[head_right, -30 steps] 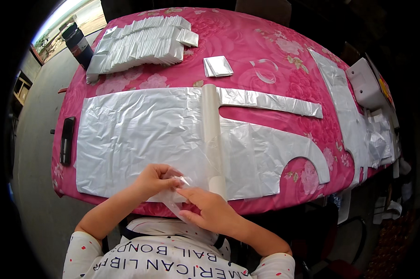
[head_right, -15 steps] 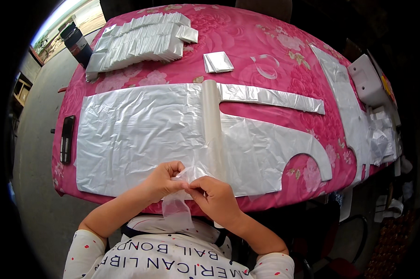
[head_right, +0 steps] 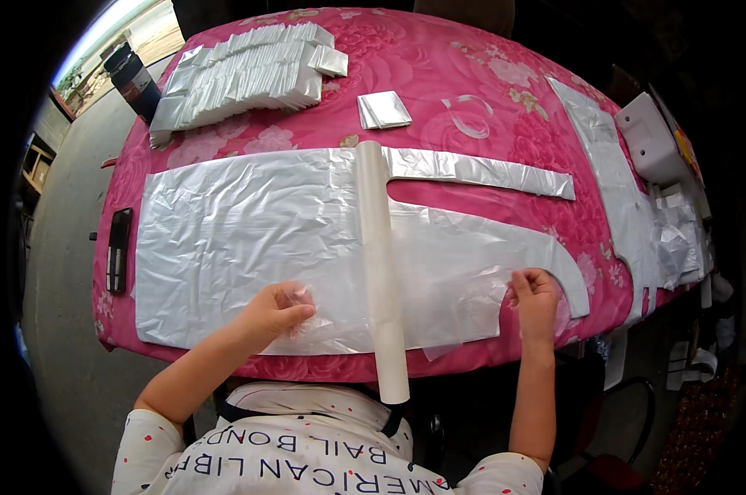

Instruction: The person repeatedly unrolls a sheet of clear plastic wrap, places a small white rectangular item on it, folds the wrap around the item, and sets the wrapped unit aside. The person continues this process with multiple items on a pink tablecloth.

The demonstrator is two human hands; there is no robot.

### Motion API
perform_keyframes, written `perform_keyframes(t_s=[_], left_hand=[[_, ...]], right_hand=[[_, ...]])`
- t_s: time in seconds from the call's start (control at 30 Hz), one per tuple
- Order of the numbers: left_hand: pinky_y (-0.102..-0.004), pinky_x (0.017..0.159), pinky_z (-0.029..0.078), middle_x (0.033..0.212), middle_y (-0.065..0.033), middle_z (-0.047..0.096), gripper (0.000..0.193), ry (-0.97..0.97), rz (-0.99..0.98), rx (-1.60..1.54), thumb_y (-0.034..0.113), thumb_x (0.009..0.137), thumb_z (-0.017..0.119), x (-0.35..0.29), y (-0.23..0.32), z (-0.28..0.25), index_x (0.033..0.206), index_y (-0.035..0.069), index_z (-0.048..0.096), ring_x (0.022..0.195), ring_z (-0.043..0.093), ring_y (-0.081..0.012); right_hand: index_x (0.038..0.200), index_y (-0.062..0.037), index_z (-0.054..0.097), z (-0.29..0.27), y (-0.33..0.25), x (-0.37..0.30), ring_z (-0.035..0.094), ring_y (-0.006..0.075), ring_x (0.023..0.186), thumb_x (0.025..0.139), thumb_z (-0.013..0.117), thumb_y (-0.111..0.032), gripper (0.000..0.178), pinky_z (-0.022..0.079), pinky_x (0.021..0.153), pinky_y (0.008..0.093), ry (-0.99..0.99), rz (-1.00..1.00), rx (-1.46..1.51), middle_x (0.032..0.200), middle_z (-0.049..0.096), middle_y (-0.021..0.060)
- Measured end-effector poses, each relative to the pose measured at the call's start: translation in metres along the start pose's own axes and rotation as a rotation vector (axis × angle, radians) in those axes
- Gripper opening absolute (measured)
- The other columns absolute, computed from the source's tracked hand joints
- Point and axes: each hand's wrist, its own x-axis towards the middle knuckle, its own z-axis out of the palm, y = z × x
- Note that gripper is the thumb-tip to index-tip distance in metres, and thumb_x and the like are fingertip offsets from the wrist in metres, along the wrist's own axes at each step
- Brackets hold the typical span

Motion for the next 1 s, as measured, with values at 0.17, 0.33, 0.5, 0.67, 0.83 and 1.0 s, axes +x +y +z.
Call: perform_keyframes(t_s=[0.17, 0.33, 0.5, 0.67, 0.83, 1.0], left_hand=[[-0.0219, 0.057, 0.044, 0.072, 0.0049, 0.054, 0.015, -0.006, -0.046, -0.083, 0.022, 0.084, 0.064, 0.002, -0.004, -0.003, 0.087, 0.008, 0.06, 0.062, 0.049, -0.0046], [-0.0217, 0.06, 0.046, 0.075, 0.0039, 0.056, 0.013, -0.025, -0.077, -0.017, 0.021, 0.086, 0.061, 0.002, -0.005, -0.009, 0.087, 0.008, 0.062, 0.066, 0.051, -0.0045], [-0.0223, 0.059, 0.046, 0.071, 0.0021, 0.056, 0.015, -0.07, -0.106, 0.005, 0.021, 0.085, 0.063, -0.006, 0.008, -0.027, 0.085, 0.006, 0.061, 0.064, 0.053, -0.006], [-0.0212, 0.057, 0.046, 0.069, 0.0007, 0.058, 0.013, 0.19, -0.086, 0.209, 0.018, 0.085, 0.062, -0.047, 0.021, -0.112, 0.083, 0.005, 0.062, 0.061, 0.054, -0.0064], [-0.023, 0.056, 0.046, 0.068, -0.0001, 0.058, 0.01, 0.448, -0.069, 0.423, 0.012, 0.082, 0.064, -0.077, 0.034, -0.162, 0.082, 0.002, 0.06, 0.059, 0.055, -0.0082], [-0.0325, 0.068, 0.047, 0.088, -0.0089, 0.06, 0.017, 0.775, 0.396, 1.335, 0.002, 0.075, 0.064, -0.076, 0.041, -0.139, 0.091, 0.001, 0.057, 0.078, 0.059, -0.0226]], right_hand=[[0.097, -0.0026, 0.056, -0.118, 0.013, 0.03, 0.052, 0.0055, 0.07, 0.09, 0.055, -0.013, 0.012, 0.041, 0.06, 0.0181, 0.726, -0.173, -0.081, 0.087, 0.058, 0.0017], [0.095, 0.0001, 0.055, -0.021, -0.033, -0.071, 0.051, 0.0086, 0.078, 0.09, 0.049, -0.007, 0.01, 0.042, 0.069, 0.022, 0.42, -0.529, -0.279, 0.09, 0.057, 0.0027], [0.081, -0.0042, 0.063, 0.074, -0.04, -0.134, 0.063, 0.0193, 0.061, 0.069, 0.075, -0.03, 0.031, 0.049, 0.057, 0.028, -0.411, -0.22, -0.63, 0.07, 0.065, 0.0049], [0.091, -0.0029, 0.062, 0.091, -0.043, -0.142, 0.066, 0.0207, 0.068, 0.07, 0.072, -0.043, 0.046, 0.052, 0.062, 0.0298, -0.632, 0.08, -0.745, 0.077, 0.067, 0.0085], [0.097, -0.0001, 0.06, 0.097, -0.046, -0.144, 0.067, 0.0244, 0.072, 0.071, 0.07, -0.041, 0.049, 0.052, 0.067, 0.0313, -0.721, 0.264, -0.62, 0.081, 0.067, 0.0141], [0.098, 0.001, 0.059, 0.098, -0.043, -0.146, 0.067, 0.0266, 0.074, 0.072, 0.069, -0.038, 0.048, 0.052, 0.069, 0.0319, -0.719, 0.321, -0.585, 0.081, 0.066, 0.017]])
